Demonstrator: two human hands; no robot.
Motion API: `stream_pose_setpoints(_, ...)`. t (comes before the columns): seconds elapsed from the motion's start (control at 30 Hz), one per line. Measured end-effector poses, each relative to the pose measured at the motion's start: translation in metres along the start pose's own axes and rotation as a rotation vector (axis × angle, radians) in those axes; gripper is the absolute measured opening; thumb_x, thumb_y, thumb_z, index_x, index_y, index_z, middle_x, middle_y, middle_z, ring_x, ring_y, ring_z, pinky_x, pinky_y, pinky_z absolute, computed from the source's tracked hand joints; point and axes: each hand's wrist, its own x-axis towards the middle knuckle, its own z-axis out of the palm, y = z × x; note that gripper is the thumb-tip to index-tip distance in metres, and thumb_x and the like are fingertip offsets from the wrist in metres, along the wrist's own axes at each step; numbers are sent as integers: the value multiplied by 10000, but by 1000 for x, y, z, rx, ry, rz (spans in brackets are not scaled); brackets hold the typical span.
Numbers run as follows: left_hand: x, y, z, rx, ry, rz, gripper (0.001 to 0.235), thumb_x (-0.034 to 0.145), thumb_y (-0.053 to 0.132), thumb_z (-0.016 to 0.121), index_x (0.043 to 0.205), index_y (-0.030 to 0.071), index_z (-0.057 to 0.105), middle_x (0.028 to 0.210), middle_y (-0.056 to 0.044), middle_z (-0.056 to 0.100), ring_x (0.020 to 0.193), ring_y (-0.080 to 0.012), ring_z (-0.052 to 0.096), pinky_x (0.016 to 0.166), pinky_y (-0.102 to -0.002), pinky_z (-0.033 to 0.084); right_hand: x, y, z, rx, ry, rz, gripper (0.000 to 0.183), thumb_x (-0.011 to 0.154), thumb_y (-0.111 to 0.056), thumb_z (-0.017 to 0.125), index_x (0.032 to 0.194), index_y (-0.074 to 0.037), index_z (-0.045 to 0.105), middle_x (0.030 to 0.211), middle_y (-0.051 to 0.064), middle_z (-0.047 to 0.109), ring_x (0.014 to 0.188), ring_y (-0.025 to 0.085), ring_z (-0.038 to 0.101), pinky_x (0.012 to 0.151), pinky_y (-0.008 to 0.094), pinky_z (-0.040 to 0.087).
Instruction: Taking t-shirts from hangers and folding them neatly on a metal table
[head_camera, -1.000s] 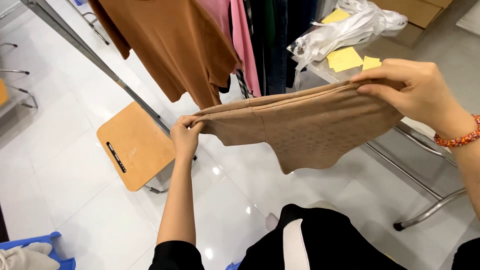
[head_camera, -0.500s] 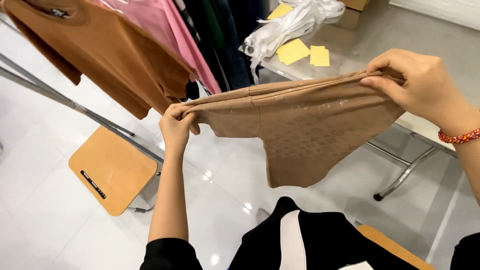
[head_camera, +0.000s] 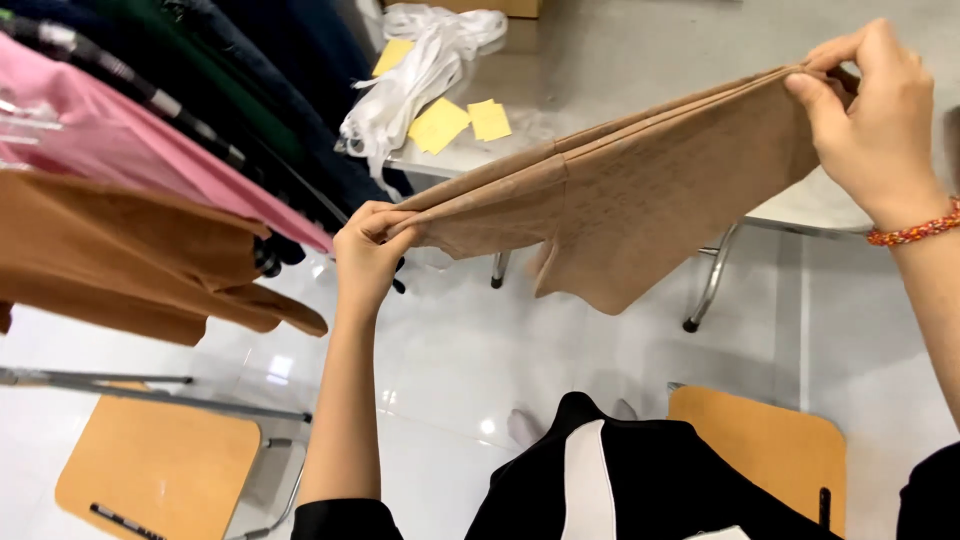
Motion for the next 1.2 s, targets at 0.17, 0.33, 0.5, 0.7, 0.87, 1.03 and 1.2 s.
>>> stream_pose_setpoints(0.17, 33, 9, 44, -50, -159, 90, 196, 877, 15, 778, 999, 140, 868, 921, 25, 686, 906, -72, 607, 774, -205, 503, -19, 7, -27, -147, 132, 33, 240, 1194, 163, 671, 1382, 119, 528, 1268, 285, 645, 1069, 462, 647, 939, 542, 490)
stream_pose_setpoints(0.33, 64, 1, 74, -76, -236, 79, 148, 889, 50, 807, 984, 149, 862, 924, 16, 739, 910, -72, 651, 770, -212, 508, -44, 24, -38, -455, 172, -139, 362, 1165, 165, 669, 1515, 95, 611, 1390, 261, 736, 1135, 382, 771, 906, 475, 587)
stream_pose_setpoints(0.5, 94, -13, 105, -78, -208, 7, 52, 908, 170, 835, 956, 152, 842, 948, 53, 814, 940, -31, 670, 848, -195, 506, -53, 43, -42, -786, 168, -219, 362, 1164, 24, 755, 1497, -94, 677, 1284, 100, 788, 989, 291, 784, 761, 377, 568)
stream_pose_setpoints(0.7, 136, -23, 135, -6, -177, 11, 414, 876, 240, 876, 1279, 214, 784, 839, 61, 602, 778, -76, 547, 801, -213, 491, -34, 48, -53, -906, 256, -239, 243, 1246, -150, 836, 1440, -70, 713, 1169, 55, 825, 961, 218, 766, 765, 321, 558)
stream_pose_setpoints(0.87, 165, -7, 171, -233, -146, -41, 95, 890, 160, 839, 966, 118, 801, 819, 71, 696, 811, -36, 576, 767, -202, 487, -14, 69, -67, -923, 234, -242, 242, 1235, -89, 825, 1445, -84, 703, 1244, 58, 829, 1003, 236, 765, 810, 328, 580)
stream_pose_setpoints(1.03, 205, 8, 224, -479, -84, -57, 141, 932, 168, 796, 1042, 82, 775, 966, 30, 747, 927, -57, 652, 851, -205, 540, 8, 118, -78, -982, 255, -244, 211, 1276, -106, 796, 1458, -129, 692, 1216, 31, 826, 957, 212, 751, 728, 322, 561)
stream_pose_setpoints(1.2, 259, 23, 291, -450, 30, 11, 176, 958, 210, 779, 1073, 77, 781, 911, 50, 705, 877, -54, 608, 821, -204, 514, 45, 202, -82, -997, 274, -268, 265, 1280, -83, 845, 1471, -125, 667, 1192, 33, 820, 941, 222, 762, 764, 320, 575)
